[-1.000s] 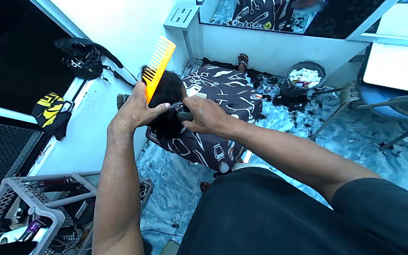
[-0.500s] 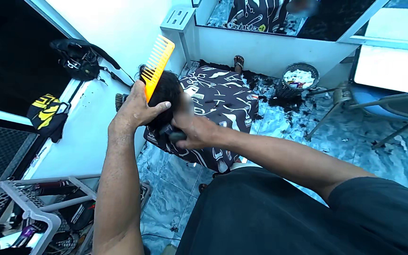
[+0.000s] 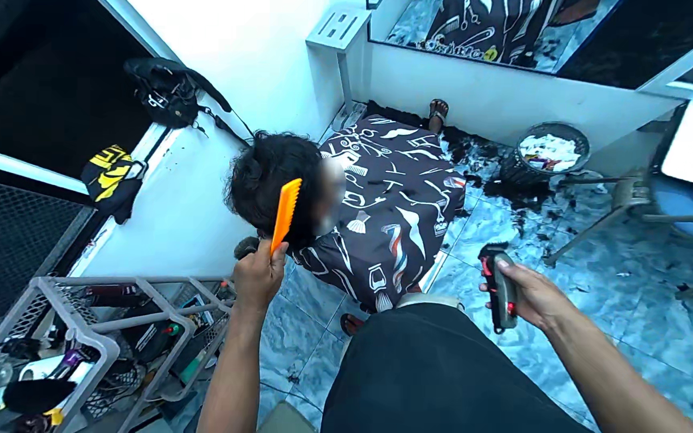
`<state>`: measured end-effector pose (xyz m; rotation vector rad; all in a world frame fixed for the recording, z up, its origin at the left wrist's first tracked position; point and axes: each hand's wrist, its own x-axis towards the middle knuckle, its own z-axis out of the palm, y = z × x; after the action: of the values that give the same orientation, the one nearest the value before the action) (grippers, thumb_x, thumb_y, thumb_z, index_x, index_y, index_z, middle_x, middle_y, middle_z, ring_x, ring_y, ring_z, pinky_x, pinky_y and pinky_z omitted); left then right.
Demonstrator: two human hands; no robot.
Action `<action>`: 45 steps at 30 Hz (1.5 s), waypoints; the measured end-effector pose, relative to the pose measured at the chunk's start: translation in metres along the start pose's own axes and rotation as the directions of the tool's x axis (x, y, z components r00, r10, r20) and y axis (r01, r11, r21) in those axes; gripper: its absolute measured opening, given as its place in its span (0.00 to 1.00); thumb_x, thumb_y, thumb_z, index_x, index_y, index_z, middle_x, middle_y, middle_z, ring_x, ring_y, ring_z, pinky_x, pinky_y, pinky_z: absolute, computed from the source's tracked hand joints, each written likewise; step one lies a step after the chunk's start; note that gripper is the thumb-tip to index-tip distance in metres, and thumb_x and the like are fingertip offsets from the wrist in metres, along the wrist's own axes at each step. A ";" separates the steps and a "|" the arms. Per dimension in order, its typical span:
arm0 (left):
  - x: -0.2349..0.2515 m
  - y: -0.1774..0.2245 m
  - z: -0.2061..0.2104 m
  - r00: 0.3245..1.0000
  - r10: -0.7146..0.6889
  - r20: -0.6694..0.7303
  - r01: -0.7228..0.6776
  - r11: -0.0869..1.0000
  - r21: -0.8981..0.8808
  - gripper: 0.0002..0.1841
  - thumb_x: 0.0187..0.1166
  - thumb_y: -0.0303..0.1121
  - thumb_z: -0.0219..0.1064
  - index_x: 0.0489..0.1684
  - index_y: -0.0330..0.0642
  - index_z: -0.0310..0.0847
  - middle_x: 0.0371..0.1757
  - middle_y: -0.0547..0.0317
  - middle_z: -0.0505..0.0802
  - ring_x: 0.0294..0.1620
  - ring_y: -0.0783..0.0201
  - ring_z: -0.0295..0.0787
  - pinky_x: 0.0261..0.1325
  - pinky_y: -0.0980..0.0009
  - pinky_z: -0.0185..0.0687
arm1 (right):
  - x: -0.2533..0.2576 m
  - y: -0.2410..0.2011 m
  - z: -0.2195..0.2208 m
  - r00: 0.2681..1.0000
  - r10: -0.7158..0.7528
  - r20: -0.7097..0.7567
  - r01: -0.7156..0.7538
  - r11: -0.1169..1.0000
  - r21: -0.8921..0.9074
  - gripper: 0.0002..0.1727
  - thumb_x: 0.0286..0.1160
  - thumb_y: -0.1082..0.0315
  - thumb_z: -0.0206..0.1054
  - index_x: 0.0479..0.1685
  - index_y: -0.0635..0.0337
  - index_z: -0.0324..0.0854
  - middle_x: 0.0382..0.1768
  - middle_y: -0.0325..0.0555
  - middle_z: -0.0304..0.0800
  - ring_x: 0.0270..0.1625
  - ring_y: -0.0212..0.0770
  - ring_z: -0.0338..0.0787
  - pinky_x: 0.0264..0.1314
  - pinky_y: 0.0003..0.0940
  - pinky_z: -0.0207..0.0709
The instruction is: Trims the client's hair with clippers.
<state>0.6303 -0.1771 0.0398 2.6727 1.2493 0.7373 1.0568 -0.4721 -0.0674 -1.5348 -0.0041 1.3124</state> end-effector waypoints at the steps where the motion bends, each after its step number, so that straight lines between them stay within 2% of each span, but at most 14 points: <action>1: -0.005 -0.016 0.009 0.999 0.014 0.050 -0.015 0.999 0.031 0.27 0.92 0.53 0.51 0.38 0.37 0.84 0.20 0.53 0.89 0.21 0.55 0.89 0.26 0.53 0.84 | 0.005 -0.008 0.015 0.999 -0.028 0.017 0.028 0.999 -0.030 0.22 0.88 0.51 0.59 0.71 0.53 0.74 0.47 0.49 0.89 0.39 0.51 0.93 0.32 0.52 0.90; 4: -0.036 -0.059 0.025 0.966 -0.016 0.258 -0.019 0.991 0.130 0.30 0.91 0.56 0.49 0.41 0.38 0.87 0.22 0.47 0.89 0.23 0.46 0.90 0.27 0.44 0.84 | 0.019 -0.026 0.069 0.988 -0.105 0.113 0.117 0.988 -0.102 0.22 0.85 0.57 0.62 0.71 0.58 0.73 0.47 0.50 0.89 0.39 0.48 0.93 0.35 0.48 0.91; 7: -0.078 -0.072 0.024 0.918 0.001 0.396 -0.057 0.990 0.131 0.25 0.91 0.52 0.52 0.48 0.41 0.89 0.32 0.46 0.94 0.32 0.45 0.94 0.35 0.42 0.87 | 0.031 -0.040 0.123 0.956 -0.137 0.260 0.204 0.947 -0.250 0.27 0.81 0.58 0.70 0.74 0.61 0.72 0.50 0.55 0.90 0.42 0.48 0.93 0.43 0.46 0.90; 10: -0.090 -0.042 0.007 0.979 0.104 0.176 -0.113 0.993 0.043 0.19 0.89 0.46 0.56 0.46 0.39 0.88 0.36 0.46 0.92 0.36 0.50 0.92 0.39 0.51 0.88 | 0.038 -0.068 0.177 0.851 -0.209 0.481 0.411 0.835 -0.365 0.29 0.73 0.56 0.77 0.70 0.60 0.78 0.49 0.52 0.92 0.44 0.45 0.94 0.51 0.47 0.90; 13: -0.029 0.031 -0.029 0.989 -0.045 -0.141 0.051 0.998 0.035 0.25 0.93 0.46 0.50 0.43 0.27 0.80 0.36 0.41 0.90 0.39 0.57 0.90 0.47 0.59 0.89 | 0.055 -0.102 0.220 0.676 -0.296 0.675 0.688 0.580 -0.436 0.31 0.67 0.49 0.80 0.66 0.57 0.83 0.50 0.51 0.92 0.49 0.47 0.92 0.57 0.55 0.86; 16: 0.060 0.084 -0.052 0.937 -0.227 -0.266 0.266 0.956 0.120 0.23 0.92 0.42 0.52 0.46 0.23 0.77 0.29 0.43 0.84 0.30 0.57 0.84 0.39 0.59 0.82 | 0.069 -0.141 0.253 0.551 -0.215 0.806 0.811 0.367 -0.456 0.29 0.67 0.52 0.80 0.63 0.60 0.83 0.48 0.53 0.92 0.51 0.51 0.91 0.58 0.60 0.83; 20: 0.146 0.103 -0.043 0.937 -0.337 -0.096 0.348 0.926 0.145 0.35 0.80 0.56 0.67 0.61 0.24 0.75 0.56 0.30 0.85 0.56 0.39 0.86 0.62 0.42 0.81 | 0.076 -0.161 0.271 0.583 -0.122 0.803 0.805 0.224 -0.550 0.24 0.61 0.50 0.80 0.50 0.57 0.84 0.38 0.50 0.90 0.43 0.52 0.90 0.45 0.62 0.83; 22: 0.172 0.103 -0.035 0.920 -0.387 0.066 0.360 0.899 0.249 0.44 0.72 0.65 0.70 0.71 0.30 0.71 0.63 0.33 0.86 0.61 0.40 0.87 0.65 0.37 0.81 | 0.077 -0.165 0.276 0.619 -0.098 0.779 0.780 0.194 -0.595 0.24 0.59 0.49 0.79 0.47 0.57 0.84 0.37 0.50 0.89 0.42 0.53 0.90 0.43 0.62 0.82; 24: 0.188 0.098 -0.030 0.862 -0.463 0.209 0.363 0.849 0.384 0.48 0.67 0.74 0.67 0.68 0.34 0.71 0.55 0.36 0.89 0.55 0.38 0.90 0.56 0.32 0.82 | 0.076 -0.168 0.279 0.613 -0.091 0.785 0.776 0.261 -0.575 0.24 0.57 0.49 0.80 0.43 0.57 0.84 0.34 0.49 0.88 0.39 0.51 0.89 0.41 0.59 0.82; 27: 0.199 0.086 -0.025 0.794 -0.509 0.331 0.361 0.835 0.416 0.47 0.67 0.76 0.65 0.64 0.36 0.70 0.48 0.37 0.90 0.52 0.38 0.90 0.53 0.32 0.81 | 0.077 -0.165 0.282 0.537 -0.126 0.834 0.756 0.510 -0.410 0.22 0.60 0.54 0.83 0.46 0.60 0.86 0.37 0.50 0.89 0.40 0.47 0.89 0.46 0.54 0.83; 32: 0.196 0.083 -0.020 0.808 -0.488 0.330 0.393 0.864 0.314 0.49 0.61 0.73 0.74 0.67 0.36 0.68 0.51 0.38 0.89 0.54 0.42 0.89 0.58 0.37 0.81 | 0.075 -0.163 0.281 0.616 -0.066 0.785 0.736 0.402 -0.544 0.23 0.57 0.52 0.81 0.42 0.60 0.85 0.34 0.51 0.89 0.38 0.51 0.90 0.41 0.61 0.82; 36: 0.193 0.082 -0.020 0.810 -0.494 0.315 0.407 0.861 0.305 0.49 0.63 0.73 0.72 0.66 0.36 0.68 0.52 0.39 0.89 0.54 0.43 0.89 0.58 0.37 0.81 | 0.069 -0.170 0.285 0.506 -0.141 0.851 0.688 0.661 -0.300 0.19 0.60 0.59 0.80 0.44 0.62 0.86 0.34 0.49 0.89 0.36 0.43 0.89 0.42 0.47 0.84; 41: 0.193 0.083 -0.020 0.815 -0.487 0.315 0.397 0.864 0.309 0.46 0.65 0.71 0.72 0.65 0.36 0.68 0.51 0.39 0.88 0.53 0.42 0.89 0.57 0.37 0.81 | 0.072 -0.165 0.282 0.602 -0.055 0.797 0.742 0.407 -0.532 0.21 0.56 0.52 0.82 0.36 0.61 0.85 0.31 0.50 0.87 0.36 0.50 0.88 0.40 0.59 0.81; 45: 0.192 0.079 -0.020 0.815 -0.485 0.318 0.393 0.865 0.312 0.46 0.65 0.72 0.71 0.66 0.37 0.68 0.51 0.39 0.89 0.53 0.42 0.90 0.56 0.37 0.82 | 0.061 -0.175 0.284 0.524 -0.125 0.842 0.623 0.731 -0.279 0.19 0.63 0.59 0.80 0.44 0.65 0.86 0.32 0.51 0.91 0.32 0.43 0.90 0.39 0.44 0.87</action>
<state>0.7807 -0.0883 0.1534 2.3551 1.8223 -0.0098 0.9816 -0.1662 0.0587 -1.1397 -1.3700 1.5600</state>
